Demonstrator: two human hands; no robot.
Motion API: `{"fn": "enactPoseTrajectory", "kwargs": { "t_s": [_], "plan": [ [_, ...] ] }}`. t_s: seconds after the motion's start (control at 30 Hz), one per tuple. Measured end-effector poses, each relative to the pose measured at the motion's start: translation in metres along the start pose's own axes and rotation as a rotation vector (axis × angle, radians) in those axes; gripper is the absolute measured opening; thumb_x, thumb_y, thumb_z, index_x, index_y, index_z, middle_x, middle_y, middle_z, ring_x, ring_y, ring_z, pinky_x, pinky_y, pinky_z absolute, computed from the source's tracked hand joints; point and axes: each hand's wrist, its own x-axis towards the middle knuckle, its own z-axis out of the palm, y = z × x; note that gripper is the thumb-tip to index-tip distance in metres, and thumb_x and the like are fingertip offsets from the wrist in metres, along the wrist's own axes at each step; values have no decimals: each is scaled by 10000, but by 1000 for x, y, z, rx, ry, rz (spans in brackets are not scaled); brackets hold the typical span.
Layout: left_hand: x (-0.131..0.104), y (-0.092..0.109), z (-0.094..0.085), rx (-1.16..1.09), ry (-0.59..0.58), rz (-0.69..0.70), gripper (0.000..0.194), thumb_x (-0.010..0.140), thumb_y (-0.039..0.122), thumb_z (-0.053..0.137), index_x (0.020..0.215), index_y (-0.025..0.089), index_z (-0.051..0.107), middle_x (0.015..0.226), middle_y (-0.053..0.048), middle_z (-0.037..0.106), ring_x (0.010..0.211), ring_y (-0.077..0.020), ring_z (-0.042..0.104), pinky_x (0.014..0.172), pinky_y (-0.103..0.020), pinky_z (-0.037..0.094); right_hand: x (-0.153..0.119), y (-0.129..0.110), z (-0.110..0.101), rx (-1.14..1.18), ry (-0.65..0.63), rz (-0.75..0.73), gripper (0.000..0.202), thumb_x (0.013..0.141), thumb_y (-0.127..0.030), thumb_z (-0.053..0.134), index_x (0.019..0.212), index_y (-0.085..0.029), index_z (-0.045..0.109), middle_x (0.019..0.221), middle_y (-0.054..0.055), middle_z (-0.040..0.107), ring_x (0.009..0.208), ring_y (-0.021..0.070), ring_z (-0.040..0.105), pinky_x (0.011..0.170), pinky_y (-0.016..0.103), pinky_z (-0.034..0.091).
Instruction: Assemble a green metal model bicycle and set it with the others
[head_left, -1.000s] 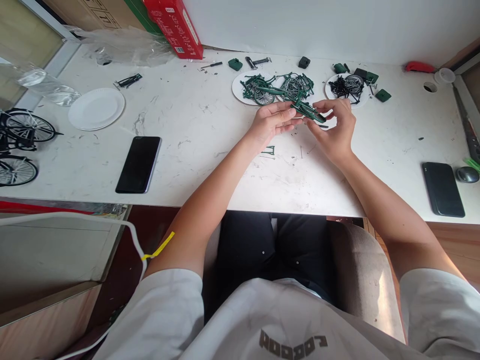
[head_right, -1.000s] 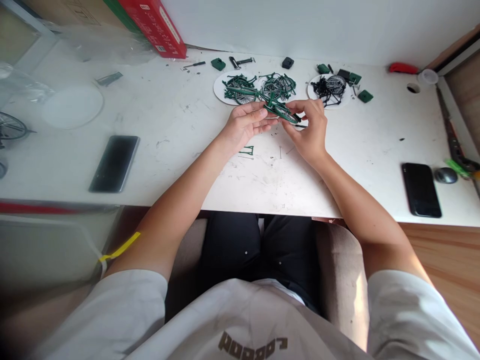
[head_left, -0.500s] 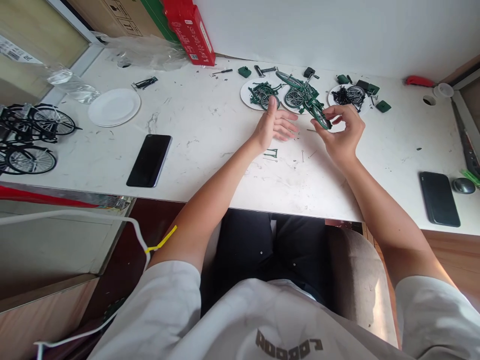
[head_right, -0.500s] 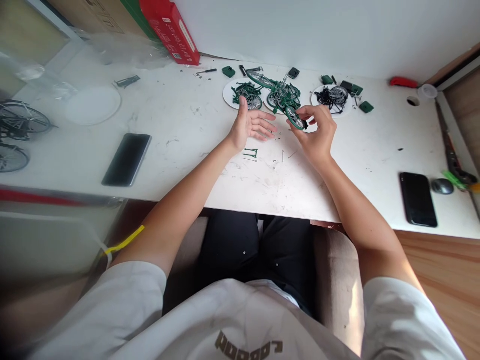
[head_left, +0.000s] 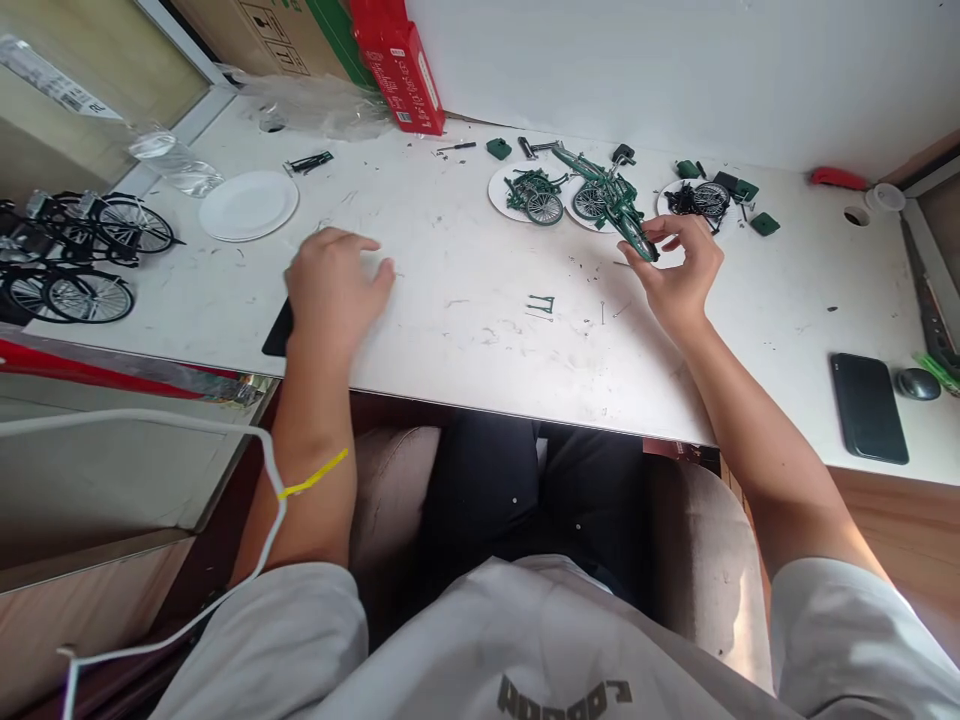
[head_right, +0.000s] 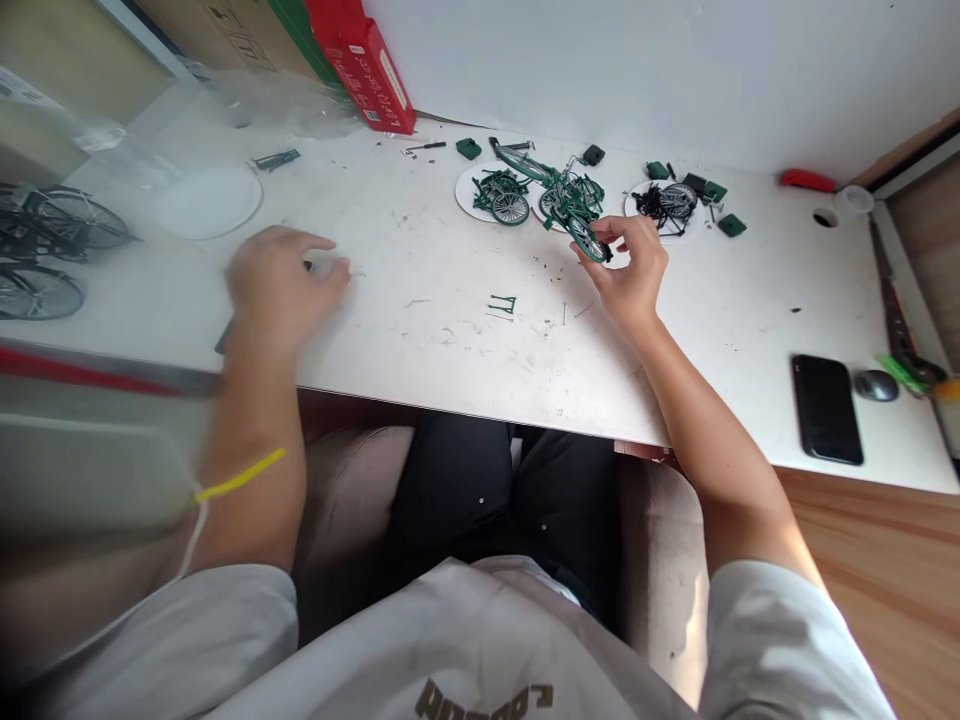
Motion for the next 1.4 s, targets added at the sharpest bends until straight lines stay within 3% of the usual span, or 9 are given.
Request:
{"fn": "enactPoseTrajectory", "kwargs": {
  "t_s": [0.1,0.23,0.57,0.73,0.87,1.0,1.07,1.23,1.4],
  "plan": [
    [-9,-34,-10,177,-108,-225,639,997,472,558,1503,138,762,1541,-216,751,1437,-425,692,1236,-565,556,0,2,2,-5,7,-6,338,970,-547,870,1159,-294,748,1153,98,769,1064,315,733,933,533,640],
    [-18,-46,-15,216,-211,-319,660,963,525,545,1459,170,800,1465,-228,784,1367,-433,699,1184,-558,571,-1,7,4,14,20,-16,380,947,-588,878,1140,-286,749,1130,95,769,1033,314,732,890,524,628],
    [-23,-37,-2,285,-126,-281,601,958,367,450,1359,120,824,1326,-257,817,1213,-450,741,1041,-587,594,-2,8,4,41,14,29,446,923,-654,900,1144,-297,749,1108,86,744,1010,320,720,936,572,619],
    [-29,-23,-13,189,-150,-316,636,997,450,492,1427,86,790,1435,-286,784,1366,-510,721,1150,-677,593,-3,5,3,34,23,26,442,921,-659,897,1125,-292,759,1112,96,764,1044,332,713,909,555,617],
    [-36,-11,-27,122,-24,-337,741,1012,518,476,1551,60,698,1487,-318,740,1383,-556,718,1102,-728,613,-3,1,3,4,82,-11,400,911,-608,925,1099,-285,782,1018,77,779,1104,349,695,991,579,597],
    [-38,-9,-24,189,-168,-402,761,1011,575,431,1363,-10,768,1366,-376,761,1343,-582,727,1095,-692,585,-2,2,3,-11,111,-17,366,918,-574,921,1096,-283,787,987,76,769,1167,369,667,1064,615,570],
    [-40,-6,-14,144,-164,-313,755,1018,620,442,1384,36,748,1407,-355,749,1433,-560,667,1155,-687,517,-2,4,4,11,119,-26,383,910,-584,929,1095,-282,784,987,79,760,1172,372,660,1085,629,558],
    [-53,25,18,-151,-64,214,492,1061,471,513,1417,237,759,1667,-188,673,1693,-444,449,1358,-681,328,-2,4,5,40,111,-32,401,907,-598,933,1103,-285,779,994,79,745,1159,361,650,1073,613,557],
    [-66,73,35,-305,-144,426,374,1086,392,537,1294,255,815,1512,-137,789,1602,-401,563,1331,-642,404,-3,0,5,31,103,-18,384,915,-595,922,1101,-289,783,985,74,742,1156,358,654,1058,593,563]
  ]
}}
